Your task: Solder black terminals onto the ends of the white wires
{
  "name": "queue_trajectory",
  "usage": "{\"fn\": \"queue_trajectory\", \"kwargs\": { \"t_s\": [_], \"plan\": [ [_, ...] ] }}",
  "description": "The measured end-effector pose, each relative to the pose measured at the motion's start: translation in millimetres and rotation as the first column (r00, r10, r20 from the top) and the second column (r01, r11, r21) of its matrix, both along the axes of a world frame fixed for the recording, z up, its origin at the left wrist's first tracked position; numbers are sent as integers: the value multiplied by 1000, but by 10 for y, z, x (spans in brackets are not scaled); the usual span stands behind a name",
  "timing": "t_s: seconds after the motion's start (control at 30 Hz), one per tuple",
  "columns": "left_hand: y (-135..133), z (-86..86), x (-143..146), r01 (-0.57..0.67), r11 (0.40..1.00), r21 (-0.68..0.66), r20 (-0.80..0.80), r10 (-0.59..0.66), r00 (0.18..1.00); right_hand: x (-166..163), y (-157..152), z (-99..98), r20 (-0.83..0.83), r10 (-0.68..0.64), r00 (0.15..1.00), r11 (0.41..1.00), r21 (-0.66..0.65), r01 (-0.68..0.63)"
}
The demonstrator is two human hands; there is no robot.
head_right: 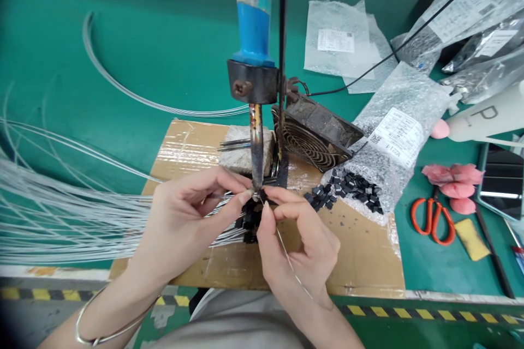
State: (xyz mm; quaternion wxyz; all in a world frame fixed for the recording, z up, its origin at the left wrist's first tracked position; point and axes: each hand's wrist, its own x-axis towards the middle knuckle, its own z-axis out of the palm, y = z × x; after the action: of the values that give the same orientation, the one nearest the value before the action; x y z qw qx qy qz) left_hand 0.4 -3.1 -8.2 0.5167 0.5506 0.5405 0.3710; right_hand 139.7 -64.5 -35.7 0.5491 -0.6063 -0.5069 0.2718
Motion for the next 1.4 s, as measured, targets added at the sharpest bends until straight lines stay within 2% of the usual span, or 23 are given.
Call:
{"fn": "queue_trajectory", "kwargs": {
  "t_s": [0.23, 0.5, 0.67, 0.97, 1.4],
  "plan": [
    [-25, -2, -19, 2, 1000, 23, -17, -2, 1000, -17, -15, -8, -17, 1, 1000, 1000, 18, 0],
    [-17, -19, -11, -2, 999, 43, -38, 4, 999, 3, -6, 5, 42, 23, 999, 1000, -1, -23],
    [-33, -14, -19, -4, 999, 36, -36, 6, 999, -29, -7, 26, 3, -24, 1000, 1000, -9, 24],
    [-19, -13, -17, 2, 1000, 21, -62, -1, 998, -15, -30, -78, 13, -17, 1000, 1000, 8, 17],
    [-25, -7, -1, 3, 999, 38, -56, -1, 998, -37, -41, -76, 45, -17, 999, 1000, 27, 16]
  ]
}}
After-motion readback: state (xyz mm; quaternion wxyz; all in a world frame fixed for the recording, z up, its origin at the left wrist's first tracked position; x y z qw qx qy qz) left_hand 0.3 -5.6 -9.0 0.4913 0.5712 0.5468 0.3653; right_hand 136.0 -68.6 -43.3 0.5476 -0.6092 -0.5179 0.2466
